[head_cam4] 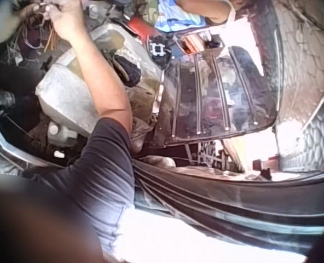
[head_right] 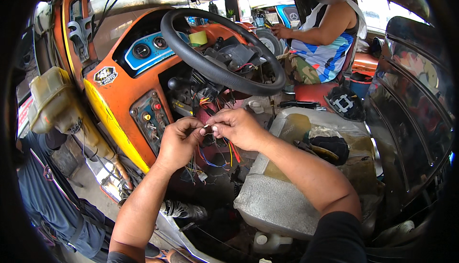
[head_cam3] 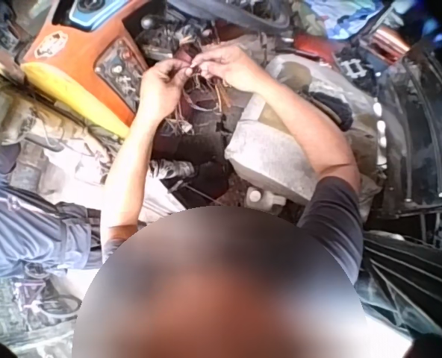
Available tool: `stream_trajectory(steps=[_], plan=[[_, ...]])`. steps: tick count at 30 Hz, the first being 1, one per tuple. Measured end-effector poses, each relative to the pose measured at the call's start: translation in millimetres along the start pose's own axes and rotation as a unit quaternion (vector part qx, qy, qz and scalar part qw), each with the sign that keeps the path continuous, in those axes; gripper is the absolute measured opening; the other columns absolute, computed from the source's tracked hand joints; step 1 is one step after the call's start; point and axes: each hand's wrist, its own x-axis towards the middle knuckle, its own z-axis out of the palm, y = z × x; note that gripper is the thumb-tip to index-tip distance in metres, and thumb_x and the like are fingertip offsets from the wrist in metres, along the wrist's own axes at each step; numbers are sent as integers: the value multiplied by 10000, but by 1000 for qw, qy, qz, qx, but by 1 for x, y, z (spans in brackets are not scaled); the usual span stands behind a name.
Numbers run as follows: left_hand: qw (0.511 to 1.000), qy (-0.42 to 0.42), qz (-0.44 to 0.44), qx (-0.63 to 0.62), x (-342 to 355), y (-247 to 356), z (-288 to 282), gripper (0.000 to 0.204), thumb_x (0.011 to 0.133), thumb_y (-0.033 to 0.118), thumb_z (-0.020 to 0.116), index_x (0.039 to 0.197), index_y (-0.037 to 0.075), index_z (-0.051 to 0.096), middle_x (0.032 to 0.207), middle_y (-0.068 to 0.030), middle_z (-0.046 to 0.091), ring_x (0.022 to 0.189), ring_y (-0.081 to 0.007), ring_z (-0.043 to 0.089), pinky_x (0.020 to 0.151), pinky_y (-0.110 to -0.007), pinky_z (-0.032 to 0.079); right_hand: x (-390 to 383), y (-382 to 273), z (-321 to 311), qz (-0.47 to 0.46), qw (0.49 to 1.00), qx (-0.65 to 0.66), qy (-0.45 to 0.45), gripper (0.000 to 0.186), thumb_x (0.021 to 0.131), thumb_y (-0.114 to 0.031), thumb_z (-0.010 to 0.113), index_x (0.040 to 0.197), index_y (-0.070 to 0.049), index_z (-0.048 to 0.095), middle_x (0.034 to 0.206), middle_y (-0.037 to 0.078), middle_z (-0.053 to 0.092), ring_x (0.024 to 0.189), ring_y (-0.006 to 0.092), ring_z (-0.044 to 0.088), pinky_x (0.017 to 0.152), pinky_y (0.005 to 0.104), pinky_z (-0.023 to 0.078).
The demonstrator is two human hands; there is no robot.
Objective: The person works on a bundle of exposed wires under the dashboard of a vehicle, using a screwdriver to strip insulation and twist wire ends together. The person repeatedly handles the wire bundle and uses the tool to manipulate individual wires.
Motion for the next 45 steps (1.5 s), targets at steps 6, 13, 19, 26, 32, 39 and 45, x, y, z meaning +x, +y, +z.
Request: stream_trajectory(steps=[6,13,19,26,32,39,45], plan=[[999,16,28,-20,-2,-10,3,53,997,5,750,1026,-36,737,941,-52,727,848,-105,663,758,-278,542,0,1,-2,68,993,93,34,188,1065,-10,645,1230,53,710,1015,75,749,891,121,715,841,292,633],[1000,16,11,0,-3,-5,3,88,990,26,764,1056,-28,744,943,-70,710,853,-142,675,776,-300,547,2,6,-3,68,995,63,30,222,1031,5,699,1251,31,679,1050,92,755,927,148,740,850,306,631],[1000,18,21,7,-4,0,0,100,982,33,776,1061,-21,749,972,-81,718,883,-159,681,798,-313,551,3,10,6,2,996,78,32,252,994,71,713,1236,20,666,1069,70,751,1001,123,726,886,274,612],[999,25,36,16,-4,2,2,118,958,35,793,1056,-18,754,1009,-101,738,941,-210,704,845,-337,561,2,8,9,-25,998,35,39,248,993,85,711,1225,15,661,1071,67,748,1016,120,724,918,271,605],[998,19,44,30,-2,3,4,126,953,37,797,1058,-19,758,1025,-111,750,983,-245,713,881,-353,563,-5,4,12,-58,996,9,69,169,996,42,722,1165,30,717,1019,80,780,955,122,742,860,282,602],[999,-4,-31,11,1,7,-2,142,941,80,819,1044,-9,782,975,-142,777,901,-231,741,821,-362,581,-8,-6,16,-226,933,-250,125,134,946,-8,778,1079,-8,767,989,138,798,868,245,792,771,351,621],[997,-2,-74,-21,4,7,3,131,953,73,819,1046,-15,791,906,-112,793,814,-147,716,763,-321,569,-2,-7,13,-298,905,-284,108,144,922,32,761,1058,-13,758,972,130,775,863,295,774,749,383,607]])
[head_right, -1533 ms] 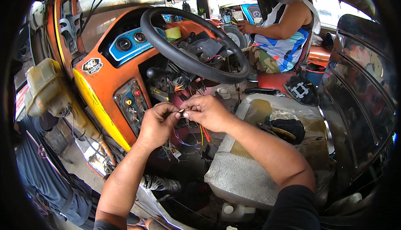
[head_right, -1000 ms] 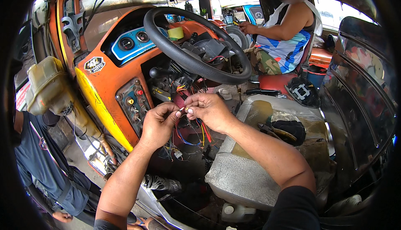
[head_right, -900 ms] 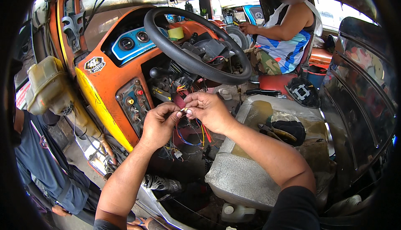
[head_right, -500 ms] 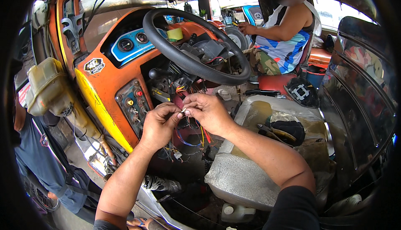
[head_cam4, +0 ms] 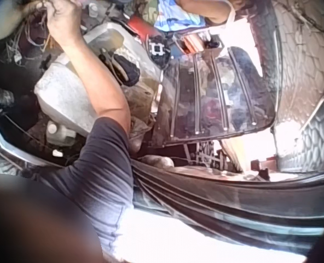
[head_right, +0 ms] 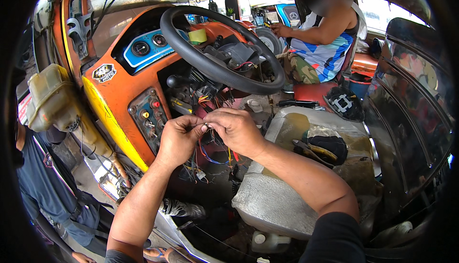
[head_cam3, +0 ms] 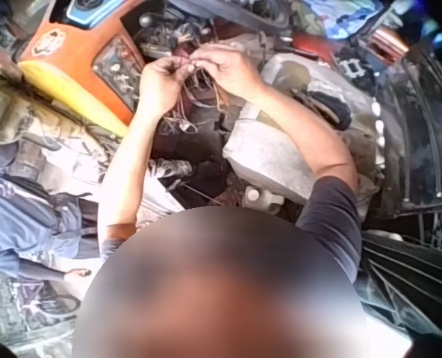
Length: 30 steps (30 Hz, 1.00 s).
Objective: The person works on a bundle of exposed wires under the dashboard of a vehicle, using a screwdriver to strip insulation and twist wire ends together. The person repeatedly handles the wire bundle and uses the tool to manipulate individual wires.
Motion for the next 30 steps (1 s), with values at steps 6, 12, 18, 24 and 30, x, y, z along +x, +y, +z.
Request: stream_trajectory(steps=[6,12,18,24,30], plan=[[1000,-13,20,-12,3,-5,1,128,958,72,816,1045,-19,792,896,-105,787,815,-143,705,769,-320,565,-4,8,0,21,1000,1,-18,150,902,58,753,1034,-6,720,945,118,728,837,294,750,737,383,585],[999,-43,30,10,8,-13,-3,143,963,95,818,1048,-18,796,888,-94,771,821,-149,688,781,-330,558,-9,16,10,187,970,157,-24,144,905,54,757,1028,-9,716,954,115,727,844,283,744,764,372,590],[997,-39,56,42,9,-13,-5,133,977,92,806,1055,-15,798,883,-72,771,810,-128,675,770,-323,552,-7,19,3,70,996,20,-56,134,915,43,756,1028,-19,719,995,92,721,904,257,734,823,379,583],[997,-80,-1,0,13,-8,-8,162,991,105,793,1095,-19,801,944,-107,807,842,-118,704,798,-325,573,-8,23,4,83,992,71,-70,135,916,45,753,1026,-29,726,1062,81,667,1030,256,688,906,376,553],[996,-86,-9,14,14,-8,-6,172,999,91,782,1130,-18,804,951,-103,815,849,-109,703,808,-308,575,-10,30,4,61,995,59,-59,165,911,52,758,1051,-34,740,1075,82,650,1032,244,674,919,366,547]])
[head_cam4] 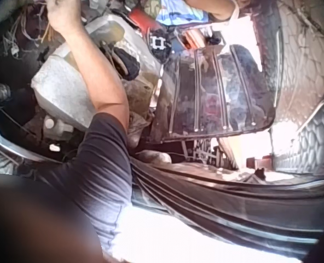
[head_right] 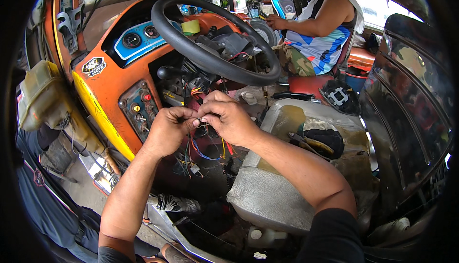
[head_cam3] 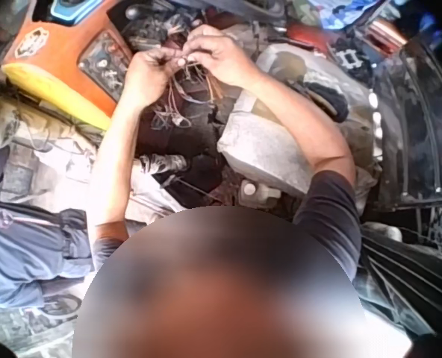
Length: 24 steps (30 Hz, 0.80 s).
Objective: The person works on a bundle of exposed wires under the dashboard of a vehicle, using a screwdriver to strip insulation and twist wire ends together. The person repeatedly handles the wire bundle and uses the tool to manipulate individual wires.
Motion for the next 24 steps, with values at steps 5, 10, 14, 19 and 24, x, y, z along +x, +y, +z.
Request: stream_trajectory(steps=[5,10,14,19,24], plan=[[1000,7,-1,10,0,-5,2,166,998,65,772,1134,-26,801,968,-83,818,854,-105,700,813,-301,578,1,-13,0,57,998,31,-12,276,911,40,770,1168,-55,735,1075,71,645,942,212,685,845,350,570],[994,54,-12,-90,5,-15,8,173,996,61,778,1131,-46,790,954,-61,799,844,-83,680,782,-276,563,10,-23,-45,155,975,-35,-157,448,881,-63,842,1285,-50,649,954,83,667,856,230,684,779,388,566],[992,84,-28,-87,13,-26,9,108,990,68,787,1068,-6,797,919,14,752,851,-65,640,807,-257,524,-8,-10,-137,230,830,-253,-440,528,939,-362,815,1319,-20,683,1143,202,767,1079,389,740,943,493,578],[985,92,-38,-141,18,-33,17,122,1027,113,756,1075,5,784,882,37,712,793,-55,589,739,-245,480,-74,4,-211,481,668,-340,-454,718,793,-444,935,1316,2,730,1202,241,777,1084,379,758,922,478,592],[981,104,-34,-157,17,-38,11,107,1020,80,748,1073,-7,780,897,36,716,820,-54,607,777,-249,498,-69,12,-192,508,609,-370,-484,610,753,-409,928,1180,1,780,1051,236,790,1005,385,767,894,487,578]])
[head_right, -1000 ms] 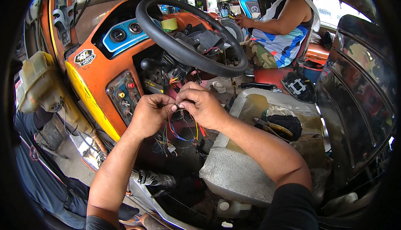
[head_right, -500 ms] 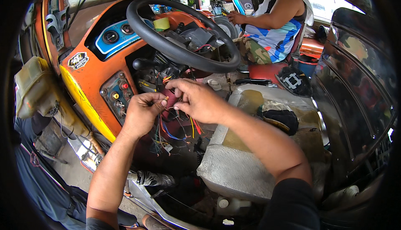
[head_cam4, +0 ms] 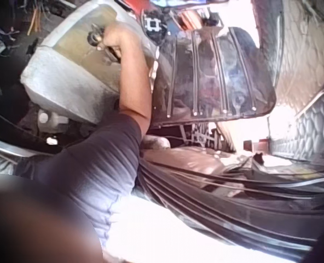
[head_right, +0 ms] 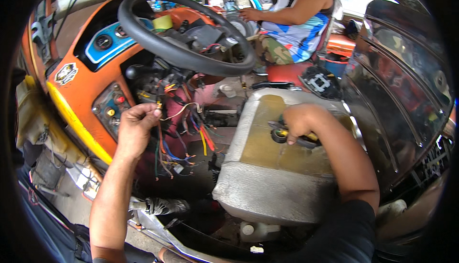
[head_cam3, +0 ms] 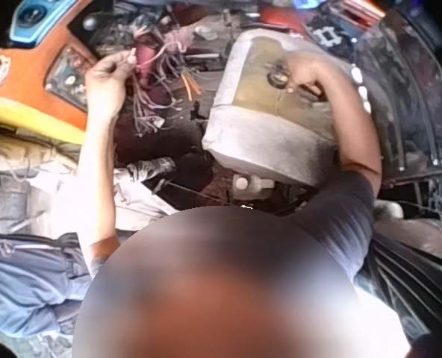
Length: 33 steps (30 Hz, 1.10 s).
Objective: The person works on a bundle of exposed wires under the dashboard of a vehicle, using a screwdriver to strip insulation and twist wire ends together. The person repeatedly handles the wire bundle and uses the tool to manipulate individual wires.
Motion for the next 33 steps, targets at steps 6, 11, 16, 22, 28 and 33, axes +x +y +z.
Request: stream_trajectory(steps=[6,11,16,22,28,33], plan=[[1000,-15,4,7,-8,4,-23,115,1027,94,750,1055,-13,779,883,30,722,813,-54,603,782,-248,497,-51,-43,-30,-35,981,81,171,389,952,-329,693,1099,22,777,1005,263,770,945,423,748,863,490,573],[1000,-11,-1,-12,-13,17,-25,122,1017,75,754,1078,-25,786,913,-4,768,834,-55,641,793,-253,526,-61,-121,-40,-306,903,184,238,399,1128,-358,552,1296,-5,630,1136,285,726,1052,446,724,942,549,536],[1000,2,-4,14,-17,28,-22,140,1015,78,755,1090,-36,786,898,10,752,820,-50,626,768,-251,523,-37,-169,-43,-377,755,238,481,319,935,-206,837,1033,32,647,928,226,681,890,456,694,806,521,549],[999,-1,19,38,-24,29,-21,127,1037,93,737,1072,-21,781,875,40,703,805,-54,572,774,-250,485,-11,-181,-14,-383,753,227,485,298,949,-215,810,954,49,672,1027,213,658,960,435,681,860,530,547],[996,1,57,61,-25,26,-21,126,1029,76,746,1084,-31,781,871,23,719,803,-53,589,737,-256,501,-6,-188,-22,-365,758,243,483,254,956,-186,805,1040,32,706,968,183,633,929,406,676,823,499,537],[996,3,59,65,-26,28,-17,126,1029,78,745,1084,-29,783,870,9,740,797,-52,608,722,-259,513,-24,-198,-26,-346,764,230,493,322,968,-276,795,967,34,707,980,199,666,923,420,684,842,531,545]])
